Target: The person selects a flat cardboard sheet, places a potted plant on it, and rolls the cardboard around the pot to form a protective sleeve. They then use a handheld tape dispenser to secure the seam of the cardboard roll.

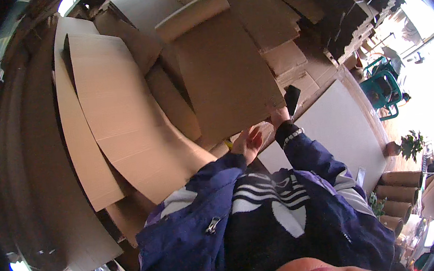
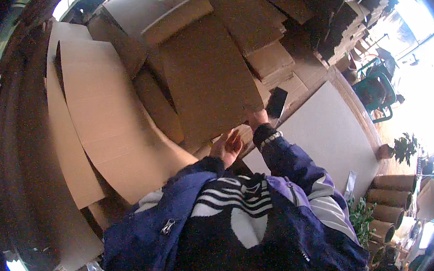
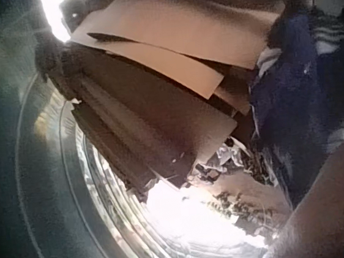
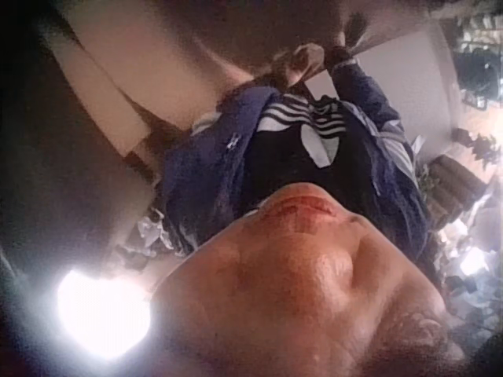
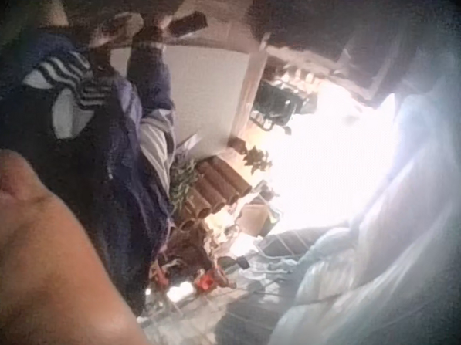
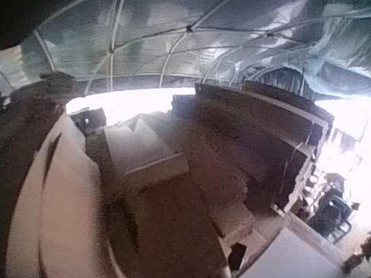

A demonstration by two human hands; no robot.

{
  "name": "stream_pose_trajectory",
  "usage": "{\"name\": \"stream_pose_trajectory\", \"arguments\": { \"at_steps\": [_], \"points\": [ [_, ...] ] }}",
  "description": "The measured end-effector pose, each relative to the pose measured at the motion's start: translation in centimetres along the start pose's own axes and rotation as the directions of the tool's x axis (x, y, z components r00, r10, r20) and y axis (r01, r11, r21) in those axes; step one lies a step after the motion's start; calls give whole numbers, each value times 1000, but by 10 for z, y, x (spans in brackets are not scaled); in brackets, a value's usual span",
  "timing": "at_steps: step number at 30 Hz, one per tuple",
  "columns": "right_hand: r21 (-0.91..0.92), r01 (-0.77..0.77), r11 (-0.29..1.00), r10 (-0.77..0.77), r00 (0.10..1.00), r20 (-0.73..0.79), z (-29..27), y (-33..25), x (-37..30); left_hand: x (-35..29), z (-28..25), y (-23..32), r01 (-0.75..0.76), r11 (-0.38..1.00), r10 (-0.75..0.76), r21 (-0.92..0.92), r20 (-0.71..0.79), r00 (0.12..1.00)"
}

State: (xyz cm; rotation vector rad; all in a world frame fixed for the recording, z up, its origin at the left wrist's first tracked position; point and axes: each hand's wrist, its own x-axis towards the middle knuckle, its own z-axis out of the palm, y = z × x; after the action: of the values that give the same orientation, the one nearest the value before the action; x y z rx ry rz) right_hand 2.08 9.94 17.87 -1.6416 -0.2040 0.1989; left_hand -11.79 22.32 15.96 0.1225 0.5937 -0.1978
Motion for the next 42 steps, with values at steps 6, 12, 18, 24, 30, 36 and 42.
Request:
{"name": "stream_pose_trajectory", "arguments": {
  "at_steps": [6, 12, 18, 24, 30, 36, 42],
  "points": [
    [-20, 64, 998, -63, 997, 48, -6, -52, 10, -18, -59, 53, -147, 964, 115, -220, -154, 981],
    [-231, 269, 935, -222, 952, 210, 2, -119, 18, 7, -46, 46, 5, 920, -6, -392, -2, 1000],
    [111, 279, 954, -294, 944, 153, -13, -146, 38, 32, 31, 65, -241, 900, 200, -363, -149, 968],
    [186, 381, 906, -367, 924, -102, -88, -169, 124, 61, 158, 90, -319, 935, 272, 158, 263, 926],
    [497, -94, 863, 205, 963, -173, -196, -116, 232, 25, 118, 54, -170, 861, 81, 480, 200, 976],
    [672, -112, 732, 340, 915, -218, -206, -64, 254, -61, -87, 44, 64, 942, 112, 330, -488, 865],
    [530, -73, 845, 224, 948, -227, -158, -27, 247, -118, -183, 58, 194, 896, 45, 400, -516, 856]
  ]
}}
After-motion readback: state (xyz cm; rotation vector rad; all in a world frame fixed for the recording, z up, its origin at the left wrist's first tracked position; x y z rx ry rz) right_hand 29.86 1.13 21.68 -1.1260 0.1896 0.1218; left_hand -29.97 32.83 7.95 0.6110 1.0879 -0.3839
